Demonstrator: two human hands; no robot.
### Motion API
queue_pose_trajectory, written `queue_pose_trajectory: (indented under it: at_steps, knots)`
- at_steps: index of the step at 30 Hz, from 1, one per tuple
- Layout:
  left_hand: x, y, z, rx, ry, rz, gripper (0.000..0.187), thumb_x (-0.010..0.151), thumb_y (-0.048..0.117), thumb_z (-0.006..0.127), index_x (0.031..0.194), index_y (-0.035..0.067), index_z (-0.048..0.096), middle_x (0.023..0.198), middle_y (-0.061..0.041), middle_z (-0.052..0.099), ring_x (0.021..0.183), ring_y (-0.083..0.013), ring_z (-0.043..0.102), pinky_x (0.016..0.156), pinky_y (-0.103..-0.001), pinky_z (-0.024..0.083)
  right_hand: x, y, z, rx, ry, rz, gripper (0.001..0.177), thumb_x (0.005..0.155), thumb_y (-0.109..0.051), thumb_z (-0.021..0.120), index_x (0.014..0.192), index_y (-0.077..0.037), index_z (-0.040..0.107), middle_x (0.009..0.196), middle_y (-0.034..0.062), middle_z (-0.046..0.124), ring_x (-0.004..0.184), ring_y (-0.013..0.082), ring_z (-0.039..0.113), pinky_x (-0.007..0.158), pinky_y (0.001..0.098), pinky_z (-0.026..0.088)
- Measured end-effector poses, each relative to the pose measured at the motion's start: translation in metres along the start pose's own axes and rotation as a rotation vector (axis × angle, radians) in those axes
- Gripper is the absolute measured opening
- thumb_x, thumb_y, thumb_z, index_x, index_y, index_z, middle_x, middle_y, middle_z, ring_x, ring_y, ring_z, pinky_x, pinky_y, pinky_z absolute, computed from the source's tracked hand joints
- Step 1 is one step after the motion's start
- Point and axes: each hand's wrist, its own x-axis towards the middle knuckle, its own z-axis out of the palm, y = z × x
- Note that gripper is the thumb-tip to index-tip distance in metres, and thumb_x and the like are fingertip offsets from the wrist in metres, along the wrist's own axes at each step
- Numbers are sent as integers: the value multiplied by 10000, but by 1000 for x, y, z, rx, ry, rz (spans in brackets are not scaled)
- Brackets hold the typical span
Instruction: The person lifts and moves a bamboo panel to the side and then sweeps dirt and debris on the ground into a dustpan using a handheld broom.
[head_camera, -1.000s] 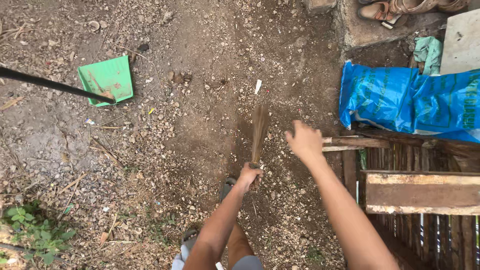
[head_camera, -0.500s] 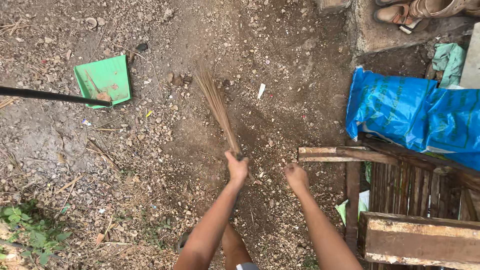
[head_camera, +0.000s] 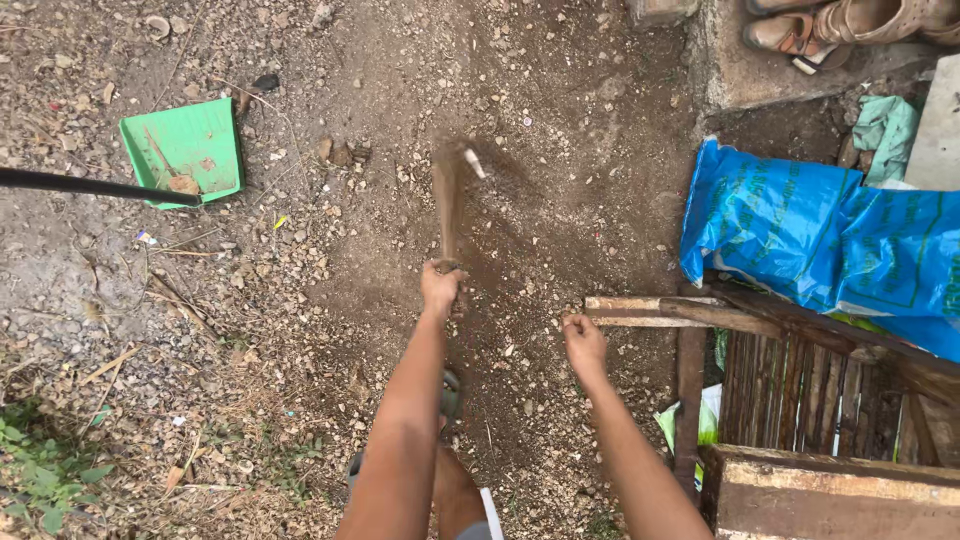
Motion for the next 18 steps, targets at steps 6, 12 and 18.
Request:
queue_pose_trajectory:
  at_steps: [6, 12, 18]
  knots:
    - [-35, 25, -79, 525, 158, 311, 654, 778, 98, 761, 1362, 75, 467, 1033, -211, 720, 915, -344, 729, 869, -438, 567, -6, -21, 10, -149, -12, 83, 205, 1012, -315, 598, 1119, -178, 705, 823, 11, 679, 592, 86, 521, 543, 295, 414]
    - [-21, 57, -151, 43, -81, -74, 729, 696, 52, 783, 1327, 19, 419, 1067, -227, 722, 864, -405, 699, 776, -547, 570, 7, -61, 38, -171, -39, -134, 183, 1003, -303, 615, 1103, -191, 719, 777, 3, 678, 579, 105, 512, 554, 313, 421]
    - [-44, 75, -180, 408, 264, 223, 604, 780, 160, 730, 1306, 8, 475, 1001, -240, 745, 852, -334, 755, 792, -435, 599, 17, -125, 65, -141, -14, -542, 178, 961, -214, 656, 1070, -107, 747, 840, 41, 724, 687, 89, 607, 629, 292, 471]
